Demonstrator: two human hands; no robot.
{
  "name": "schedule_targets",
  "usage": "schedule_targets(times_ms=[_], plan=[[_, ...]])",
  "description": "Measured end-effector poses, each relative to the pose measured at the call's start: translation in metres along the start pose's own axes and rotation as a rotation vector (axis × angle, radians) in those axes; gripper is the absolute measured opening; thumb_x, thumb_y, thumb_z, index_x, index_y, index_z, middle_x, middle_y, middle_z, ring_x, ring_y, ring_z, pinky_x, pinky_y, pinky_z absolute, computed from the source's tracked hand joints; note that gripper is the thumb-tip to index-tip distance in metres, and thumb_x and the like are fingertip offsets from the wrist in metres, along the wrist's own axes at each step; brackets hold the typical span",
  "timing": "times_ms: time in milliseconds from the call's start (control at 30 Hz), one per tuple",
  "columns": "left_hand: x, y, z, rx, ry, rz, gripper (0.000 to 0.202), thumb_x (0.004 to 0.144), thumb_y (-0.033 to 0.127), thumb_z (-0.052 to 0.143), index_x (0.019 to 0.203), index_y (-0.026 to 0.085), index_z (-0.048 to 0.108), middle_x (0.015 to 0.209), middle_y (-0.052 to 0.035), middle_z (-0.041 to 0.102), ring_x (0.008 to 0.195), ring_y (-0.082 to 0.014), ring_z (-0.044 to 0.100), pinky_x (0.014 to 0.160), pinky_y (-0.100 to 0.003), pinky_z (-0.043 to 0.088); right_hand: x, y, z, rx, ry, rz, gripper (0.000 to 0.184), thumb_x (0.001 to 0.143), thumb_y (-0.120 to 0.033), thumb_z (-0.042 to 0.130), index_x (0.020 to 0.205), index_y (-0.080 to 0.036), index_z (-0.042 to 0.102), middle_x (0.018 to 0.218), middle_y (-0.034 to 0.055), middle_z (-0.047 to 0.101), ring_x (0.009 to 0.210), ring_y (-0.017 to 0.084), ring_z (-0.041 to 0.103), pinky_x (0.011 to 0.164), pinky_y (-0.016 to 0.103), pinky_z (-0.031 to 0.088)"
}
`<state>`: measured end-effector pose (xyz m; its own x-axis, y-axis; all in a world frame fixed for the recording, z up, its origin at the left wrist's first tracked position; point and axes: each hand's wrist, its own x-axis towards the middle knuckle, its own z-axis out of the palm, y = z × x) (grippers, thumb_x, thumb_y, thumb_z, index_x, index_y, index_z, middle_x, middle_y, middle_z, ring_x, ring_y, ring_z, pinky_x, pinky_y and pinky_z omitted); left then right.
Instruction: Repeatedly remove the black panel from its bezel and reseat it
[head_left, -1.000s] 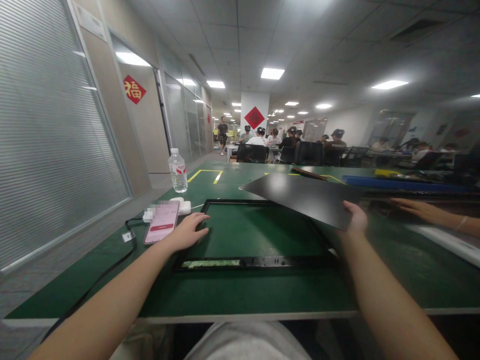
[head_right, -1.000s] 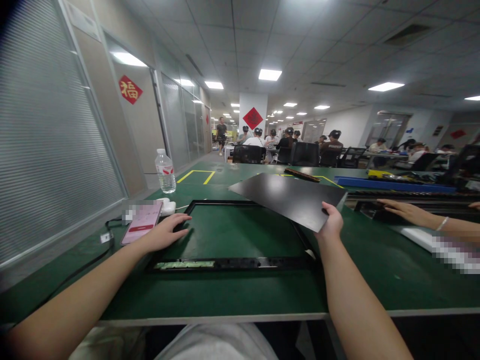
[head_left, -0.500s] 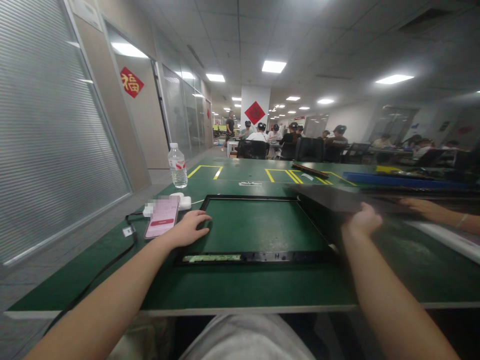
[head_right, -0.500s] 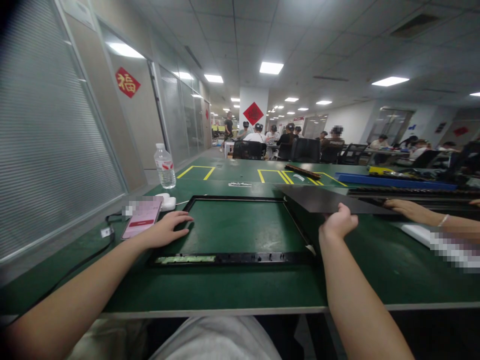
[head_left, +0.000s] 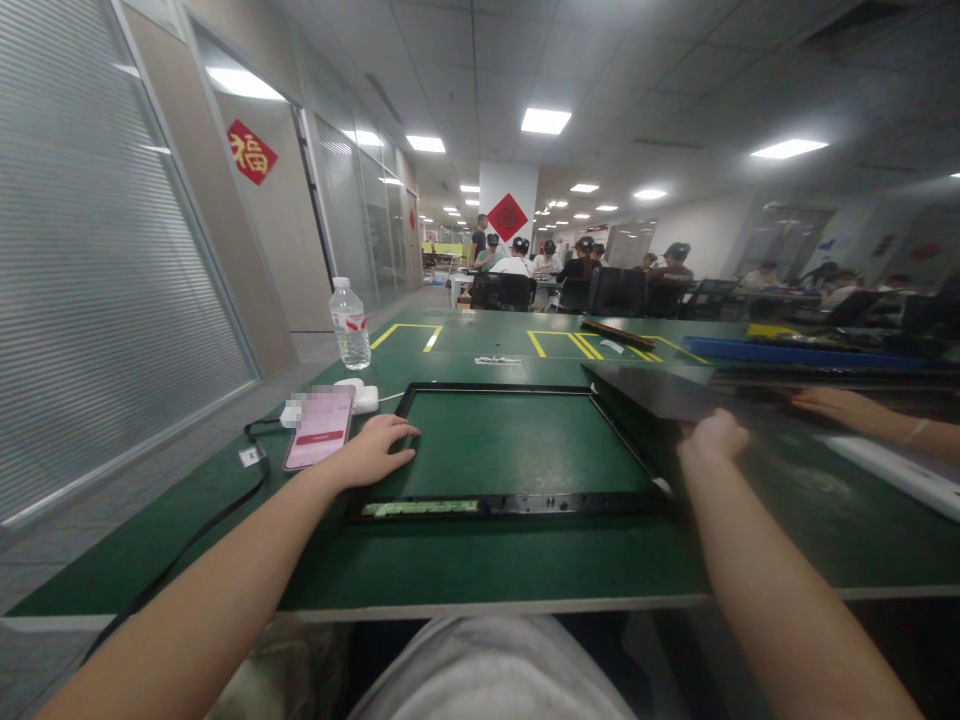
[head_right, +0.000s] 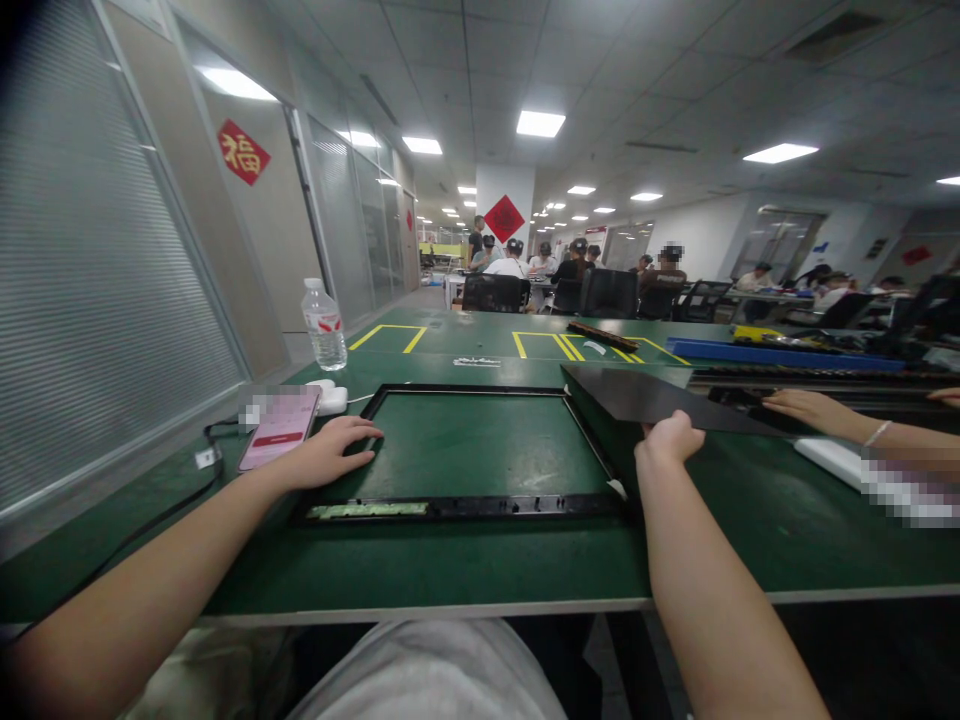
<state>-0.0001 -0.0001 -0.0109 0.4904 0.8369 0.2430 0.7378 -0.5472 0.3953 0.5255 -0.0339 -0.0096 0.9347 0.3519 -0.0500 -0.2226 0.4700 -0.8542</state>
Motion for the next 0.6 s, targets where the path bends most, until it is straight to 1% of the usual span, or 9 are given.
schedule_targets(times_ms=[33, 67, 100, 233, 400, 600], plan=[[0.000, -0.001, 0.000, -0.010, 0.004, -0.002, 0.049, 0.076, 0.057, 0.059, 0.107, 0.021, 0.075, 0.122, -0.0161, 0.067, 0.124, -0.0373, 0.052, 0.111, -0.051, 0.035, -0.002, 0.000, 0.001, -0.001, 0.081, -0.002, 0.036, 0.080, -0.016, 0.041, 0.114, -0.027, 0.046, 0.125, 0.0059, 0.059, 0.105, 0.017, 0.065, 0.069, 0.027, 0.062], [0.000, -0.001, 0.000, -0.016, 0.005, -0.002, 0.050, 0.076, 0.058, 0.060, 0.107, 0.022, 0.075, 0.122, -0.0157, 0.067, 0.124, -0.0375, 0.052, 0.111, -0.051, 0.035, -0.003, 0.001, 0.002, -0.008, 0.127, -0.003, 0.034, 0.079, -0.015, 0.042, 0.111, -0.026, 0.047, 0.123, 0.0055, 0.060, 0.104, 0.017, 0.066, 0.069, 0.027, 0.062], [0.000, -0.002, 0.000, -0.017, 0.005, -0.001, 0.050, 0.076, 0.058, 0.060, 0.107, 0.022, 0.075, 0.121, -0.0153, 0.067, 0.124, -0.0374, 0.052, 0.111, -0.051, 0.035, -0.004, 0.002, 0.003, -0.016, 0.144, -0.010, 0.032, 0.078, -0.015, 0.043, 0.108, -0.025, 0.047, 0.121, 0.0048, 0.061, 0.102, 0.016, 0.067, 0.069, 0.027, 0.062], [0.001, -0.003, 0.001, 0.007, -0.009, 0.012, 0.049, 0.078, 0.057, 0.058, 0.109, 0.022, 0.075, 0.120, -0.0145, 0.068, 0.124, -0.0360, 0.052, 0.110, -0.050, 0.036, -0.002, 0.009, 0.001, -0.019, 0.106, 0.007, 0.029, 0.074, -0.015, 0.048, 0.101, -0.025, 0.048, 0.114, 0.0013, 0.063, 0.094, 0.015, 0.068, 0.068, 0.028, 0.062], [0.002, -0.003, 0.002, 0.050, -0.032, 0.022, 0.051, 0.080, 0.053, 0.056, 0.113, 0.018, 0.074, 0.123, -0.0182, 0.066, 0.124, -0.0370, 0.051, 0.110, -0.051, 0.035, 0.009, 0.018, -0.004, -0.018, 0.107, 0.080, 0.026, 0.074, -0.012, 0.050, 0.097, -0.024, 0.050, 0.107, -0.0007, 0.064, 0.087, 0.013, 0.067, 0.066, 0.027, 0.061], [0.003, -0.008, 0.003, 0.029, -0.028, 0.038, 0.049, 0.080, 0.054, 0.057, 0.113, 0.021, 0.073, 0.123, -0.0143, 0.067, 0.123, -0.0345, 0.053, 0.110, -0.050, 0.036, 0.024, 0.028, -0.009, -0.018, 0.036, 0.115, 0.033, 0.071, -0.007, 0.053, 0.100, -0.022, 0.054, 0.099, -0.0006, 0.066, 0.079, 0.014, 0.068, 0.067, 0.030, 0.061]])
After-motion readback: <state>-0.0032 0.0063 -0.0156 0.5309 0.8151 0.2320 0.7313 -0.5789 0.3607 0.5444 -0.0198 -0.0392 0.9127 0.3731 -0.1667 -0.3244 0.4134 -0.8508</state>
